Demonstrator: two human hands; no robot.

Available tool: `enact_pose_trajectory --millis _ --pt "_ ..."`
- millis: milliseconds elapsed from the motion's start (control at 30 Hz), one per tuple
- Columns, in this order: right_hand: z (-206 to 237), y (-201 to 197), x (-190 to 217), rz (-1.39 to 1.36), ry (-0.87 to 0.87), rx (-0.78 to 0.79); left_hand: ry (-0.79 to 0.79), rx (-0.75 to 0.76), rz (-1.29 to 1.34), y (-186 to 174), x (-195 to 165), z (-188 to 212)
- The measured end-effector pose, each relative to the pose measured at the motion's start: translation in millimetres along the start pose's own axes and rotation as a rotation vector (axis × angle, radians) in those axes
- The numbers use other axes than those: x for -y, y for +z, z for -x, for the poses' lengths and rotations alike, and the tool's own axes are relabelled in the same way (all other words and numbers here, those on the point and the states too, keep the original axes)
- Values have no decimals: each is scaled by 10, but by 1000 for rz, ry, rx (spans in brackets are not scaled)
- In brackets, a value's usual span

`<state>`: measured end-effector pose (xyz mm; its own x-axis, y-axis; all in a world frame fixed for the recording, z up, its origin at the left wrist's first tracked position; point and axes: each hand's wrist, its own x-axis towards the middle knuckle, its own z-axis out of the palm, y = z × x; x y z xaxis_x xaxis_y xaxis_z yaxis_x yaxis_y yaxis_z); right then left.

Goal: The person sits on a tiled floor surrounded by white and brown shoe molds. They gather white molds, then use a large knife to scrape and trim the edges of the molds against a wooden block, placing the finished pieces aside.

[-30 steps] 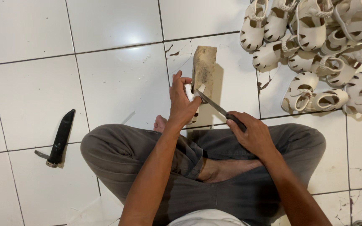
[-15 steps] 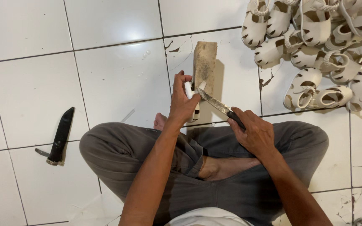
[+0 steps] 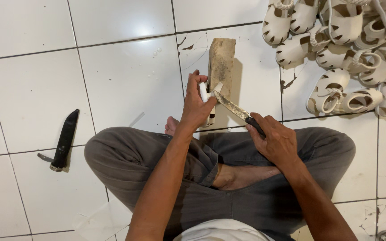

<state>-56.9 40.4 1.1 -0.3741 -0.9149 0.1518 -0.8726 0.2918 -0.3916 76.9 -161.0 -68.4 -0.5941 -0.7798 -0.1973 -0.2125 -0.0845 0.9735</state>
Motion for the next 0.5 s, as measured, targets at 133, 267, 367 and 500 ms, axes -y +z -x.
enact_pose_trajectory --millis 133,267,367,500 --pt "-10 -28 1 11 4 34 8 13 -86 -11 24 2" --pt "-10 -13 -36 59 -28 18 38 34 -6 -6 46 1" --pt "-4 19 -69 75 -42 16 44 50 8 -19 39 11" --pt "0 47 -125 91 -45 29 -2 68 -27 -33 1 20"
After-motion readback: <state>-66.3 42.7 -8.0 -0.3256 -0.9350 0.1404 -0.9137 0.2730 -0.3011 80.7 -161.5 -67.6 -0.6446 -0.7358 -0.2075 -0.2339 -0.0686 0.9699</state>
